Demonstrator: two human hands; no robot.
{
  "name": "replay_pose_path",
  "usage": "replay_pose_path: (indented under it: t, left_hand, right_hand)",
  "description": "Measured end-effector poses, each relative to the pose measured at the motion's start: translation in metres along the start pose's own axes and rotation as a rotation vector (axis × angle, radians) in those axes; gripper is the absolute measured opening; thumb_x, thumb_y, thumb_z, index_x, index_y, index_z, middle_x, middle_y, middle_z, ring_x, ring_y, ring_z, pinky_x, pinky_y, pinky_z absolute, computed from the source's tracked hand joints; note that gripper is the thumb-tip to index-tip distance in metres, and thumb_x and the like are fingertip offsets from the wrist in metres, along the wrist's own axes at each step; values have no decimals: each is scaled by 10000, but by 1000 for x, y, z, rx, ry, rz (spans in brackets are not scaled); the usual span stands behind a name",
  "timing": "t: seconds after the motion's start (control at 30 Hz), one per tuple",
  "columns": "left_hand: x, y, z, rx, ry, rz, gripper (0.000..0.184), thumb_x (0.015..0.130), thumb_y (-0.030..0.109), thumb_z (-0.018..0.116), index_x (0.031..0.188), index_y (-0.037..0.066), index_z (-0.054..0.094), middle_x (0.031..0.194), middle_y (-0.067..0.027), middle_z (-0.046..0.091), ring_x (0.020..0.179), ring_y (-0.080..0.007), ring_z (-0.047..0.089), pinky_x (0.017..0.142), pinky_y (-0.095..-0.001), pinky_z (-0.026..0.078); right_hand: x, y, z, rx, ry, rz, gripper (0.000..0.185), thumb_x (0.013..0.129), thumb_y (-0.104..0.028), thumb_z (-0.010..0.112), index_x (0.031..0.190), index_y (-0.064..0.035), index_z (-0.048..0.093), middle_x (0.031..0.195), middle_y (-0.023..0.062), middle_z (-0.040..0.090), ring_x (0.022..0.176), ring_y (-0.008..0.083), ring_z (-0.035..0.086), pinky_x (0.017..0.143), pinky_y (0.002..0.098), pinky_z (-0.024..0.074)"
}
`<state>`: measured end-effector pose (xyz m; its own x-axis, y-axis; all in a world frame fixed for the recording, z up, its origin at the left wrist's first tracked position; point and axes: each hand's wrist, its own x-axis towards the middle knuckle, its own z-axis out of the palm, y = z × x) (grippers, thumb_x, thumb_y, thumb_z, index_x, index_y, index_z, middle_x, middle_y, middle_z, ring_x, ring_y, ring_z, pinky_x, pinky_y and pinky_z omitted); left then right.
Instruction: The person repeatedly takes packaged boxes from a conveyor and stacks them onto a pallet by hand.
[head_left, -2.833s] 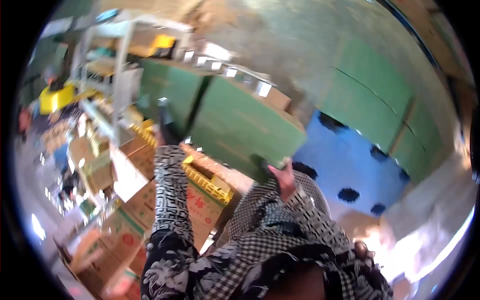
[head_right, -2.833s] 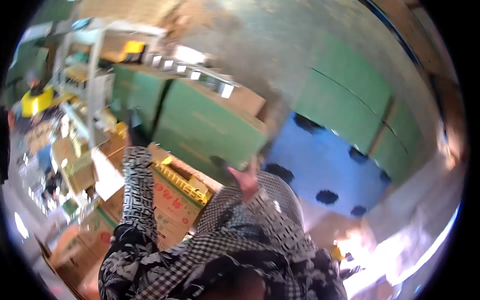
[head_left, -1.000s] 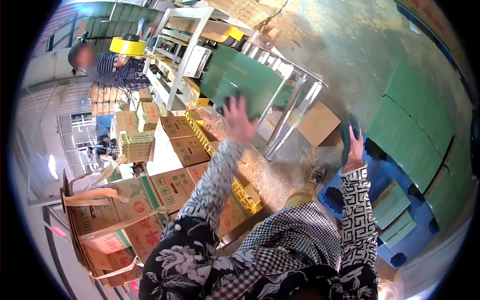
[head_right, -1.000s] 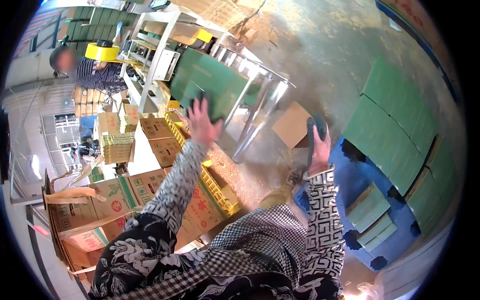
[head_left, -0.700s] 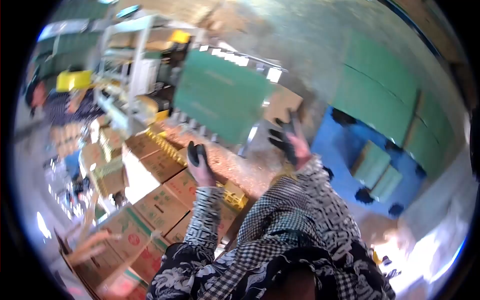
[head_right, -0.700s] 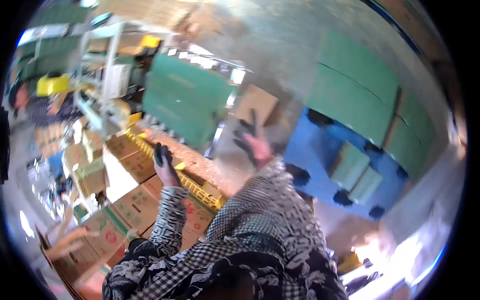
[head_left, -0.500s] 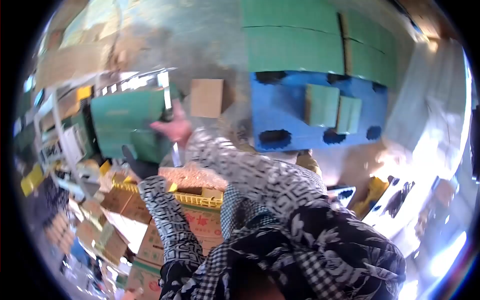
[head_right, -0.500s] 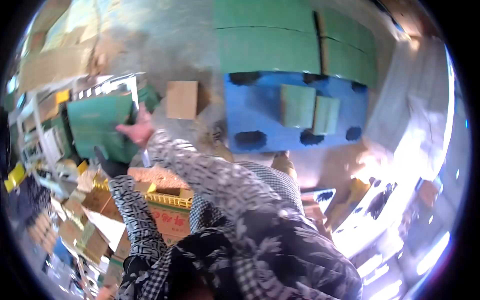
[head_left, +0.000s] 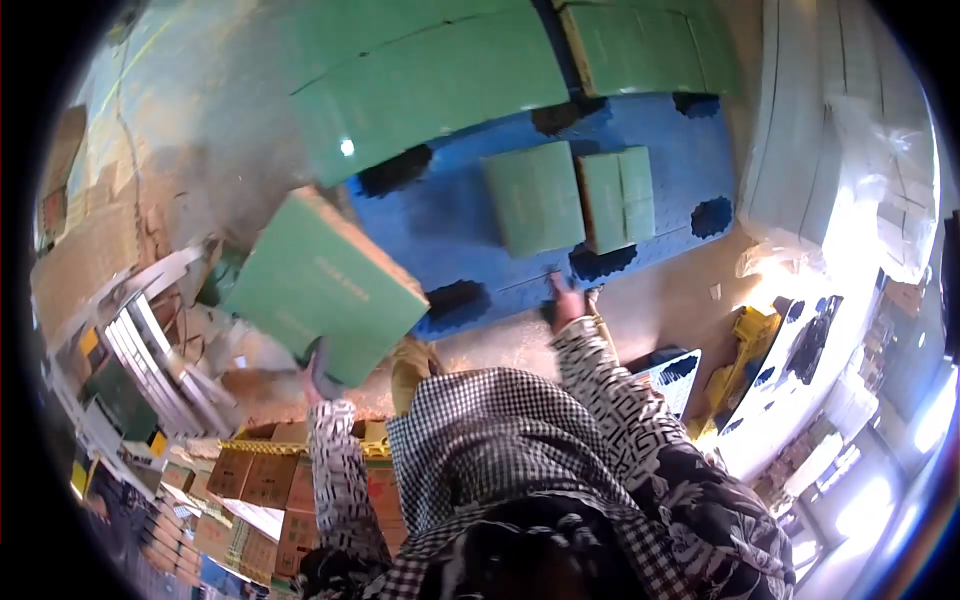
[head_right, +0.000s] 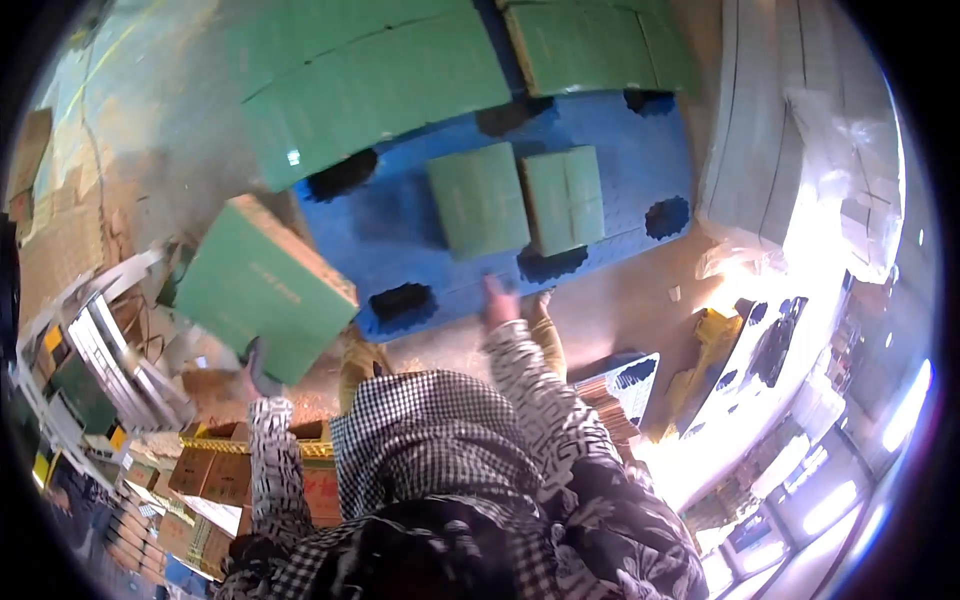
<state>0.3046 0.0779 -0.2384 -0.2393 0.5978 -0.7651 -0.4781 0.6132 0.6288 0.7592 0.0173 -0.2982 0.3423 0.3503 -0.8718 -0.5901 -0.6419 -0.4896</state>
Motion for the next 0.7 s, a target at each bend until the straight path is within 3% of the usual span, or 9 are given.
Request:
replay_pose_path:
  t: [0.03,0.07,0.2,0.3,0.4,0.43,0.5,0.6,0.7]
  left_hand:
    - [30,-37,16,8,5,-107,430,811,84,592,1201,6,430,1109,-138,536,985,-251,545,831,-359,478]
    - [59,-67,46,112,-119,-70,466,791,52,607,1215,12,418,1117,-136,533,1001,-250,540,847,-360,472]
    - [201,-215,105,487,-494,19,554,769,40,630,1261,40,377,1165,-117,509,1012,-239,536,859,-335,466]
    - [163,-214,198,285,-445,-289,558,778,49,622,1273,42,364,1177,-101,510,1038,-223,525,865,-332,458]
    - [165,-238,229,333,-498,-386,506,801,24,557,1272,56,375,1155,-139,526,1020,-258,542,855,-377,482]
    - [163,-256,245,551,-510,-336,571,797,82,581,1303,48,318,1187,-141,505,1060,-266,519,884,-372,459]
    - [187,-311,266,953,-565,-135,663,779,134,627,1328,74,260,1200,-138,497,1079,-269,505,889,-353,442]
    - [161,-346,366,1252,-604,76,777,748,172,678,1347,64,195,1230,-155,471,1111,-275,478,912,-334,408]
    - [149,-397,468,834,-706,71,742,760,160,670,1342,62,220,1237,-141,467,1124,-244,468,920,-323,396]
  right_hand:
    - [45,6,-64,-73,163,-83,443,851,-345,535,1154,-24,496,994,136,567,868,289,517,766,390,444]
    - [37,-51,-74,188,392,308,491,858,-408,509,1161,-22,482,985,143,564,844,298,521,718,423,458]
    - [155,-58,-148,682,-319,233,811,747,-645,476,1230,0,391,1027,156,556,881,317,540,723,441,468]
    - [245,-24,-197,-495,-68,-458,607,815,-550,480,1185,-70,467,1018,125,580,890,246,550,793,424,456]
    - [312,-6,-246,-289,370,-707,447,865,-451,482,1151,-108,509,963,69,605,802,195,563,771,349,471]
    - [322,-18,-277,-198,426,-529,432,869,-434,484,1155,-110,505,970,65,605,812,191,566,772,342,471]
    - [342,-62,-339,732,21,-95,390,881,-369,479,1174,-111,492,1024,52,600,873,202,574,812,333,460]
    - [343,-158,-364,491,300,-282,338,799,-330,573,1060,-119,534,1006,59,576,862,263,559,685,405,494]
    - [412,-220,-446,506,196,-308,344,782,-229,604,1080,-73,531,1008,96,576,871,279,558,722,439,491]
